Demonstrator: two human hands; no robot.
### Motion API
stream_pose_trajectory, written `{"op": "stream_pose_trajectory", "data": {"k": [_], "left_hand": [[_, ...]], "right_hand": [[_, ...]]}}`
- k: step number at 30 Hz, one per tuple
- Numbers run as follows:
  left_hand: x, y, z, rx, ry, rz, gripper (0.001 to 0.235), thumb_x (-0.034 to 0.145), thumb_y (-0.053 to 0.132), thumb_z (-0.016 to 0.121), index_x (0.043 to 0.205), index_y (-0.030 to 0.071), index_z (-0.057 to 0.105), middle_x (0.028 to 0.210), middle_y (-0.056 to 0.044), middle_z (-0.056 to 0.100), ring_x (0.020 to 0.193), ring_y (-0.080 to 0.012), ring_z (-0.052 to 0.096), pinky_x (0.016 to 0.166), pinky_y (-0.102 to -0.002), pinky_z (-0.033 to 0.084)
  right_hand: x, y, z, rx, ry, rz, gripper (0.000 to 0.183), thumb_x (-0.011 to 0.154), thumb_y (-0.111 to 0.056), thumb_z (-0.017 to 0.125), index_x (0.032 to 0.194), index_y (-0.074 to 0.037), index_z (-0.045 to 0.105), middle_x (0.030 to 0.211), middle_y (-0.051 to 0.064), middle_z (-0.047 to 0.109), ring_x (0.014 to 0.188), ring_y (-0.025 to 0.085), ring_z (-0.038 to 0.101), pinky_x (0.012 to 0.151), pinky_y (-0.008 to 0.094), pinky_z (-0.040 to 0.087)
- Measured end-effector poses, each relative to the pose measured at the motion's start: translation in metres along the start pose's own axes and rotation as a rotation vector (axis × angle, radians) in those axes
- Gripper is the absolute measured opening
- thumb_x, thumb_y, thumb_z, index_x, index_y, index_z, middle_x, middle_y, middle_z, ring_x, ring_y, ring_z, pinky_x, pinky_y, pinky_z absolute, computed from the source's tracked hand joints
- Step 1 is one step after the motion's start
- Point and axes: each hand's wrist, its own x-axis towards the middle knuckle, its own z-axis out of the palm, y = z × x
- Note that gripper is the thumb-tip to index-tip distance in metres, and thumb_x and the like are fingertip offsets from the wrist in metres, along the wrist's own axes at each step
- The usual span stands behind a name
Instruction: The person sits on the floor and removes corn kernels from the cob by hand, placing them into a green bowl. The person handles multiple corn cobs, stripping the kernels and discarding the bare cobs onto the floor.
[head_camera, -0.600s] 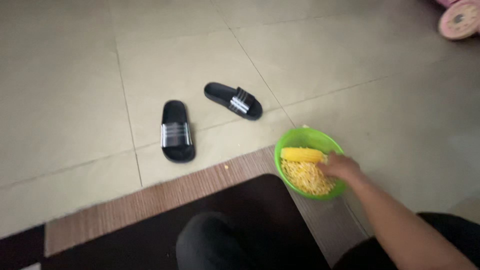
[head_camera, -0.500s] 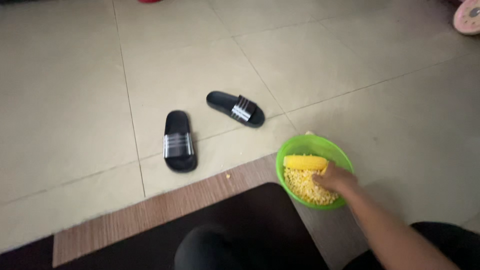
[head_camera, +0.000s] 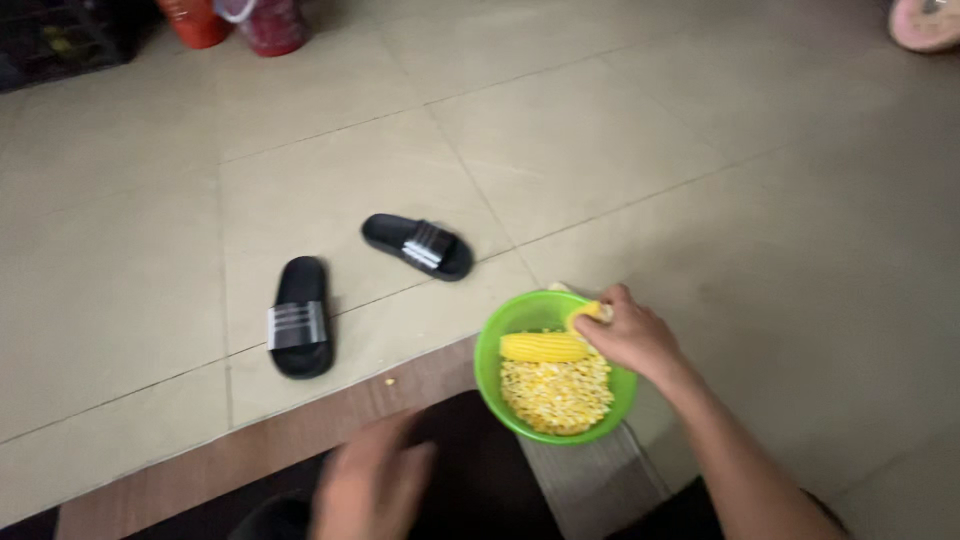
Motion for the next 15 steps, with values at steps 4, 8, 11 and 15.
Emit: {"op": "stream_pose_trajectory", "data": {"k": [4, 8, 11, 15], "left_hand": [[0.052, 0.022, 0.114, 0.098, -0.190, 0.615, 0.056, 0.106, 0.042, 0.079, 0.147, 0.004, 0.071, 0.142, -0.023, 0.072, 0.136, -0.0457, 0.063, 0.120, -0.062, 0.041], [0.033, 0.002, 0.168, 0.292, -0.337, 0.544, 0.057, 0.098, 0.048, 0.081, 0.142, 0.013, 0.068, 0.133, -0.019, 0.070, 0.133, -0.0420, 0.062, 0.109, -0.061, 0.048], [0.019, 0.002, 0.167, 0.425, -0.382, 0.602, 0.046, 0.096, 0.041, 0.085, 0.132, 0.016, 0.074, 0.128, -0.015, 0.071, 0.123, -0.0379, 0.066, 0.095, -0.054, 0.056], [-0.006, -0.002, 0.150, 0.537, -0.414, 0.655, 0.043, 0.092, 0.046, 0.088, 0.125, 0.020, 0.077, 0.116, -0.009, 0.075, 0.115, -0.0328, 0.066, 0.094, -0.053, 0.051]], "right_hand": [[-0.068, 0.000, -0.016, 0.405, -0.009, 0.021, 0.068, 0.091, -0.055, 0.069, 0.151, -0.022, 0.061, 0.132, 0.007, 0.080, 0.112, 0.025, 0.076, 0.089, 0.041, 0.052], [-0.071, 0.024, 0.013, 1.050, -0.001, -0.065, 0.020, 0.108, -0.027, 0.078, 0.114, -0.007, 0.074, 0.080, 0.003, 0.060, 0.064, 0.013, 0.051, 0.056, 0.033, 0.042], [-0.071, 0.021, 0.025, 1.247, -0.020, -0.035, 0.031, 0.108, -0.034, 0.074, 0.119, -0.006, 0.079, 0.095, 0.006, 0.069, 0.079, 0.016, 0.059, 0.064, 0.034, 0.044], [-0.075, 0.003, 0.037, 1.465, -0.135, 0.026, 0.056, 0.114, -0.040, 0.049, 0.155, -0.005, 0.066, 0.142, 0.016, 0.073, 0.127, 0.033, 0.073, 0.091, 0.051, 0.062]]}}
